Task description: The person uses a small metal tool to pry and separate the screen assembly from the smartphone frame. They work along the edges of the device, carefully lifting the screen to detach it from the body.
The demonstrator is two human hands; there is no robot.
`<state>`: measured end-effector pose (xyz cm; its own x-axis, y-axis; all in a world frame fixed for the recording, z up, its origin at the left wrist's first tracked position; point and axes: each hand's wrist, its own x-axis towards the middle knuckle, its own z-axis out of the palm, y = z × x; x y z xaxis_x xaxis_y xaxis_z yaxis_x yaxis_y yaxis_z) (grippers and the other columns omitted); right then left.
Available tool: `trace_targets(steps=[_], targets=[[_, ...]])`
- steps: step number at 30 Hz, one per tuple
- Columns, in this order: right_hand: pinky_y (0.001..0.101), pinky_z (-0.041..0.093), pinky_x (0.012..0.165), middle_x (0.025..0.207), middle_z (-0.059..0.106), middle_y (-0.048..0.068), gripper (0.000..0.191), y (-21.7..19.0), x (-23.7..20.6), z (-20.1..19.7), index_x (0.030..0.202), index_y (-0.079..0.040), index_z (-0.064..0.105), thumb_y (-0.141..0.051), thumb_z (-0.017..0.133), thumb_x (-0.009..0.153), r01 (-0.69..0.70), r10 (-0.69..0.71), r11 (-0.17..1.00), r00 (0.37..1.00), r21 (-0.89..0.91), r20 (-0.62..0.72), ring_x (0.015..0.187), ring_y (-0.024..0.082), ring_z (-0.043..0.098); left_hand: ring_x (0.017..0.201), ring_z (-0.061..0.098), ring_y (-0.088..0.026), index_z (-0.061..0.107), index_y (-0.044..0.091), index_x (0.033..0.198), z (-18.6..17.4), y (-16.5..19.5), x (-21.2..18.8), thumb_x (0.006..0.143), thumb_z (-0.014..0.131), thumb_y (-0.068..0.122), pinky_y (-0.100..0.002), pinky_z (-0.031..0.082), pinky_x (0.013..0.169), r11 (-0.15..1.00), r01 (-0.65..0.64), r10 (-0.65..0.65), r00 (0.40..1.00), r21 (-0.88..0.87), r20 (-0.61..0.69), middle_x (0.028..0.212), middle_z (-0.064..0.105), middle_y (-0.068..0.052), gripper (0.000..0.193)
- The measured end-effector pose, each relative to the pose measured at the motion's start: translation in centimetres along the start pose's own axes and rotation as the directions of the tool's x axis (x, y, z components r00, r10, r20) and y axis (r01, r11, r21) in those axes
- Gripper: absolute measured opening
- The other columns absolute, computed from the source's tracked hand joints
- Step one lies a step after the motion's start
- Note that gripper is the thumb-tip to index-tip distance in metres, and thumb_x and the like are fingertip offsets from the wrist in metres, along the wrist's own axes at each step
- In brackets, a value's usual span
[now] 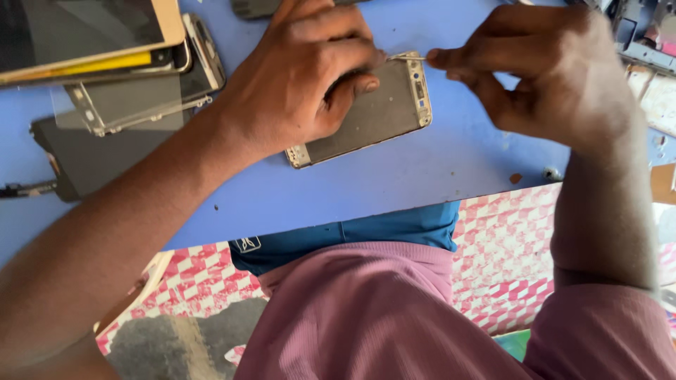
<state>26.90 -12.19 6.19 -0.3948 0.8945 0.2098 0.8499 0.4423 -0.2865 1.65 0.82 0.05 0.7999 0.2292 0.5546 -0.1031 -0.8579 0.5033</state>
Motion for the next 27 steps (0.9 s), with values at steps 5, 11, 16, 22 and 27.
trace_targets(steps=[5,11,16,22,27], targets=[[0.0274,0.045,0.060,0.087,0.072,0.006,0.018,0.4,0.0,0.0,0.103,-0.004,0.079,0.011,0.079,0.093,0.061,-0.061,0.998,0.998,0.008,0.020,0.068,0.014,0.062,0.106,0.064,-0.030,0.073,0.001,0.105,0.3,0.3,-0.2,0.097,0.078,0.006,-0.045,0.048,0.095,0.990,0.132,-0.128,0.989,-0.056,0.073,0.109,0.068,-0.008,0.011],[0.0302,0.044,0.055,0.086,0.073,0.005,0.013,0.4,0.0,-0.1,0.100,-0.005,0.081,0.006,0.085,0.094,0.032,-0.031,0.996,0.999,-0.083,0.015,0.064,0.017,0.061,0.105,0.062,-0.029,0.072,0.002,0.105,0.4,-0.5,-0.6,0.099,0.076,0.005,-0.042,0.047,0.097,0.979,0.182,-0.174,0.980,-0.090,0.096,0.108,0.067,-0.007,0.008],[0.0233,0.044,0.059,0.092,0.072,0.005,0.011,1.1,-0.3,0.0,0.102,-0.005,0.078,0.005,0.080,0.098,0.048,-0.048,0.999,0.999,0.015,0.002,0.070,0.011,0.062,0.109,0.060,-0.029,0.072,0.002,0.101,0.5,-0.6,-0.8,0.098,0.077,0.006,-0.044,0.043,0.105,0.998,0.053,-0.052,0.997,-0.020,0.051,0.107,0.067,-0.007,0.007],[0.0286,0.046,0.062,0.089,0.073,0.006,0.011,2.0,-1.1,0.4,0.101,-0.004,0.079,0.005,0.085,0.097,0.021,-0.020,1.000,0.999,-0.011,0.035,0.071,0.015,0.064,0.110,0.058,-0.027,0.073,0.002,0.106,0.8,-0.8,-1.2,0.101,0.075,0.005,-0.044,0.044,0.104,0.987,0.149,-0.143,0.985,-0.060,0.096,0.107,0.066,-0.006,0.007],[0.0265,0.047,0.063,0.089,0.073,0.007,0.008,2.6,-0.9,0.2,0.100,-0.003,0.078,0.002,0.084,0.096,0.039,-0.040,0.998,0.999,0.044,0.034,0.073,0.014,0.064,0.109,0.056,-0.027,0.074,0.004,0.104,0.9,-0.9,-1.2,0.101,0.078,0.008,-0.043,0.044,0.109,0.998,0.058,-0.058,0.997,0.000,0.049,0.107,0.066,-0.005,0.007]])
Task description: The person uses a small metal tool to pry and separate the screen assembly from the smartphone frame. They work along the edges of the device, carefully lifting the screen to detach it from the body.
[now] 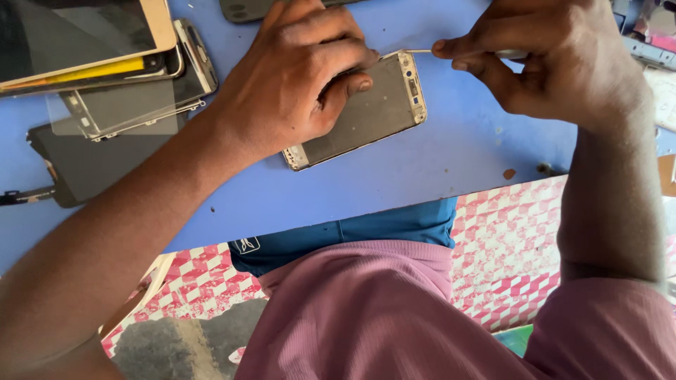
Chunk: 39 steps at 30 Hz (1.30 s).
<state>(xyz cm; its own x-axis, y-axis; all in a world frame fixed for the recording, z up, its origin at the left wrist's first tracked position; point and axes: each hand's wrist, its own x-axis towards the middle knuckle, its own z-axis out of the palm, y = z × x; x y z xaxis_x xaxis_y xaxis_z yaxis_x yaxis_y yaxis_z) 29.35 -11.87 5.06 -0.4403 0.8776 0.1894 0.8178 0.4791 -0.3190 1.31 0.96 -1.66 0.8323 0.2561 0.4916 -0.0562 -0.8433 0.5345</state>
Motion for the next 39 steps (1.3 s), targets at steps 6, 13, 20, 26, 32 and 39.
trace_targets(steps=[6,13,20,26,32,39], targets=[[0.0268,0.047,0.058,0.087,0.074,0.007,0.006,-1.0,1.2,0.2,0.096,-0.003,0.078,0.000,0.083,0.095,-0.038,0.038,0.998,0.999,0.042,0.002,0.068,0.014,0.064,0.112,0.057,-0.028,0.072,0.002,0.101,-0.1,0.4,0.2,0.098,0.078,0.008,-0.044,0.043,0.105,1.000,-0.008,0.008,1.000,0.010,-0.014,0.108,0.066,-0.007,0.010],[0.0251,0.047,0.061,0.091,0.073,0.007,0.006,-0.9,1.1,0.0,0.098,-0.002,0.077,0.001,0.082,0.098,-0.027,0.027,0.998,1.000,0.061,0.003,0.072,0.014,0.065,0.111,0.056,-0.026,0.073,0.003,0.101,0.0,0.2,-0.1,0.100,0.077,0.007,-0.043,0.043,0.109,1.000,0.002,-0.002,1.000,-0.012,-0.010,0.107,0.066,-0.004,0.006],[0.0261,0.049,0.060,0.090,0.073,0.006,0.007,-1.1,1.1,0.7,0.100,-0.003,0.077,0.000,0.083,0.100,-0.047,0.048,0.997,0.999,0.065,-0.020,0.071,0.014,0.065,0.112,0.055,-0.027,0.074,0.004,0.103,0.0,0.2,0.0,0.099,0.078,0.007,-0.043,0.043,0.109,1.000,0.012,-0.012,1.000,0.014,-0.013,0.106,0.065,-0.005,0.006],[0.0306,0.047,0.057,0.087,0.072,0.007,0.011,-0.8,1.0,0.4,0.102,-0.004,0.080,-0.002,0.086,0.093,-0.045,0.045,0.999,0.999,0.012,-0.013,0.067,0.017,0.063,0.111,0.056,-0.025,0.075,0.005,0.104,-0.1,0.3,0.3,0.100,0.078,0.010,-0.043,0.043,0.110,1.000,0.021,-0.021,1.000,0.000,0.018,0.108,0.067,-0.004,0.007],[0.0272,0.046,0.060,0.087,0.072,0.005,0.010,-0.8,0.9,0.2,0.104,-0.005,0.080,0.000,0.083,0.096,-0.028,0.027,0.999,0.999,-0.026,-0.018,0.073,0.014,0.065,0.111,0.056,-0.027,0.075,0.004,0.105,0.0,0.2,0.2,0.100,0.079,0.012,-0.043,0.043,0.107,0.999,0.029,-0.029,0.999,0.017,0.014,0.106,0.067,-0.004,0.011],[0.0300,0.047,0.063,0.086,0.072,0.005,0.011,-1.7,1.3,0.3,0.102,-0.006,0.080,0.000,0.085,0.094,0.001,-0.005,0.998,0.998,-0.069,-0.062,0.070,0.016,0.065,0.107,0.054,-0.027,0.076,0.004,0.107,0.3,-0.2,0.0,0.100,0.079,0.015,-0.044,0.043,0.104,0.999,0.044,-0.044,0.998,-0.006,0.034,0.110,0.067,-0.004,0.013]])
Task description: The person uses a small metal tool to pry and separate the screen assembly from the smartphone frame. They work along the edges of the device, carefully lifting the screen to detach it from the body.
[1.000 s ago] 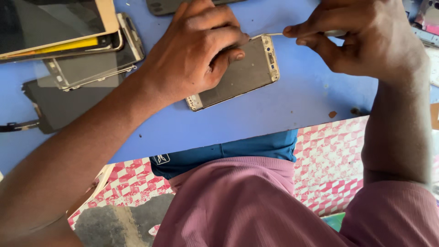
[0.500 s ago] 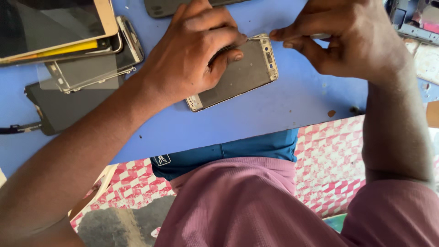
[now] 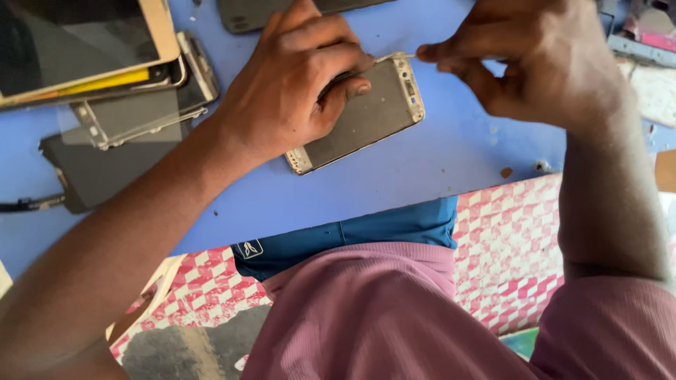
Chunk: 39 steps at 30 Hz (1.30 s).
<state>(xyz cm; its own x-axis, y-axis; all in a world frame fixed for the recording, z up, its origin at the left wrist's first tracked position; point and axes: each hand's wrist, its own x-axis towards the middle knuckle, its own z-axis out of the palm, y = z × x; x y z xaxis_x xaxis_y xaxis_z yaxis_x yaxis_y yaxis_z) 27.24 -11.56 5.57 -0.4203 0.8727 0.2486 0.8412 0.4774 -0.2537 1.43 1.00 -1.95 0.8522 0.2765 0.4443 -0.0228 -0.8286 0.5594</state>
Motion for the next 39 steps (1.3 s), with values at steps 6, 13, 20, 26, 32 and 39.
trace_targets(steps=[6,13,20,26,32,39], targets=[[0.0328,0.046,0.056,0.082,0.071,0.008,0.017,-0.1,-0.1,0.4,0.098,-0.006,0.082,0.003,0.087,0.085,-0.005,0.005,1.000,1.000,-0.005,-0.007,0.066,0.019,0.064,0.109,0.055,-0.026,0.074,0.004,0.102,0.3,0.1,0.1,0.101,0.079,0.014,-0.044,0.043,0.106,0.999,-0.011,0.013,0.999,0.034,-0.034,0.106,0.066,-0.004,0.012],[0.0295,0.047,0.059,0.088,0.074,0.004,0.016,0.9,-1.2,0.8,0.103,-0.006,0.081,0.006,0.082,0.093,-0.040,0.040,0.999,0.999,-0.029,0.004,0.070,0.016,0.065,0.109,0.056,-0.027,0.073,0.003,0.103,0.0,-0.1,0.1,0.100,0.079,0.013,-0.045,0.044,0.104,1.000,0.002,-0.001,0.999,0.021,-0.034,0.108,0.065,-0.005,0.012],[0.0246,0.049,0.066,0.097,0.071,0.004,0.014,1.4,-1.8,1.5,0.111,-0.007,0.078,0.002,0.078,0.100,-0.057,0.056,0.988,0.998,0.142,0.012,0.077,0.013,0.066,0.109,0.056,-0.029,0.072,0.003,0.102,0.2,0.1,0.2,0.099,0.079,0.014,-0.045,0.044,0.103,0.999,-0.014,0.015,0.999,0.035,-0.039,0.108,0.064,-0.006,0.014],[0.0296,0.047,0.064,0.089,0.072,0.005,0.011,0.8,-1.8,1.2,0.106,-0.007,0.080,0.000,0.084,0.099,-0.094,0.095,0.993,0.995,0.076,-0.010,0.071,0.016,0.062,0.109,0.055,-0.027,0.072,0.004,0.100,0.2,0.2,0.2,0.101,0.079,0.015,-0.044,0.044,0.105,0.998,-0.022,0.023,0.999,0.055,-0.026,0.104,0.066,-0.004,0.013],[0.0309,0.047,0.066,0.089,0.072,0.007,0.013,1.0,-1.9,1.4,0.108,-0.006,0.079,0.001,0.083,0.098,-0.080,0.084,0.992,0.996,0.096,-0.030,0.073,0.018,0.062,0.104,0.056,-0.025,0.073,0.005,0.101,0.2,0.0,-0.1,0.102,0.080,0.016,-0.043,0.046,0.103,0.999,0.002,0.000,1.000,0.054,-0.028,0.102,0.066,-0.004,0.013],[0.0351,0.049,0.064,0.087,0.066,0.013,0.014,-2.1,-2.5,1.9,0.115,-0.001,0.076,0.001,0.078,0.101,-0.246,0.257,0.964,0.961,0.102,-0.106,0.070,0.024,0.062,0.097,0.060,-0.023,0.072,0.006,0.108,0.6,0.0,-0.2,0.101,0.081,0.017,-0.041,0.047,0.095,0.995,0.023,-0.017,0.998,0.098,-0.062,0.088,0.066,-0.001,0.015]])
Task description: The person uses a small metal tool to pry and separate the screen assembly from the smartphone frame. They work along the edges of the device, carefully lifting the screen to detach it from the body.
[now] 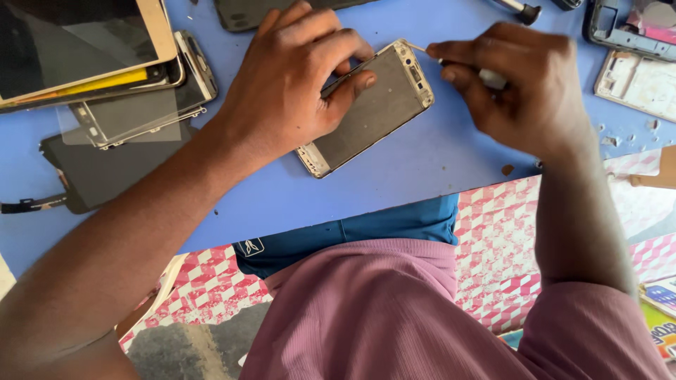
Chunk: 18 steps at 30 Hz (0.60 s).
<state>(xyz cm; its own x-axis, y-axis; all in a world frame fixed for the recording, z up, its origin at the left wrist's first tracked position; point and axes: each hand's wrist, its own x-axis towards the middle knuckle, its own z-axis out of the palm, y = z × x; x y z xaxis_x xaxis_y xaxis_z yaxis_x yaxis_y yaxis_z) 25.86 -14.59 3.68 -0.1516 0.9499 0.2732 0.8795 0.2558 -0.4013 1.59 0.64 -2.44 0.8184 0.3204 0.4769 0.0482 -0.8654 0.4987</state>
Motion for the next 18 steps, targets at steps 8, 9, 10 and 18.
trace_targets(steps=[8,9,10,18], targets=[[0.0347,0.045,0.059,0.084,0.066,0.011,0.019,-3.6,-0.3,0.8,0.123,-0.006,0.077,-0.002,0.075,0.104,-0.177,0.177,0.984,0.984,0.034,-0.001,0.062,0.022,0.058,0.080,0.064,-0.019,0.073,0.011,0.109,0.3,0.4,0.3,0.100,0.084,0.029,-0.040,0.041,0.077,0.999,0.036,-0.036,0.999,0.010,0.001,0.080,0.066,0.004,0.023],[0.0356,0.044,0.058,0.083,0.066,0.011,0.022,-3.7,-0.4,0.9,0.125,-0.007,0.077,-0.003,0.076,0.104,-0.208,0.208,0.978,0.978,0.032,0.007,0.061,0.022,0.057,0.081,0.064,-0.019,0.073,0.011,0.107,0.3,0.5,0.3,0.101,0.084,0.030,-0.040,0.041,0.077,0.999,0.033,-0.033,0.999,0.015,-0.006,0.081,0.066,0.004,0.022],[0.0354,0.044,0.058,0.084,0.066,0.010,0.022,-3.7,-0.5,0.9,0.126,-0.007,0.077,-0.002,0.075,0.104,-0.221,0.222,0.975,0.975,0.030,0.000,0.060,0.022,0.057,0.081,0.064,-0.019,0.073,0.011,0.106,0.4,0.5,0.4,0.101,0.084,0.029,-0.040,0.040,0.077,0.999,0.031,-0.031,0.999,0.016,-0.009,0.082,0.066,0.004,0.022],[0.0299,0.049,0.061,0.087,0.069,0.009,0.025,-3.6,-1.4,1.3,0.129,-0.006,0.074,0.002,0.070,0.106,-0.218,0.219,0.975,0.976,0.036,-0.023,0.067,0.020,0.064,0.081,0.064,-0.020,0.069,0.011,0.097,0.6,1.0,0.6,0.100,0.083,0.028,-0.040,0.041,0.077,0.999,0.036,-0.036,0.999,0.039,-0.006,0.083,0.065,0.002,0.022]])
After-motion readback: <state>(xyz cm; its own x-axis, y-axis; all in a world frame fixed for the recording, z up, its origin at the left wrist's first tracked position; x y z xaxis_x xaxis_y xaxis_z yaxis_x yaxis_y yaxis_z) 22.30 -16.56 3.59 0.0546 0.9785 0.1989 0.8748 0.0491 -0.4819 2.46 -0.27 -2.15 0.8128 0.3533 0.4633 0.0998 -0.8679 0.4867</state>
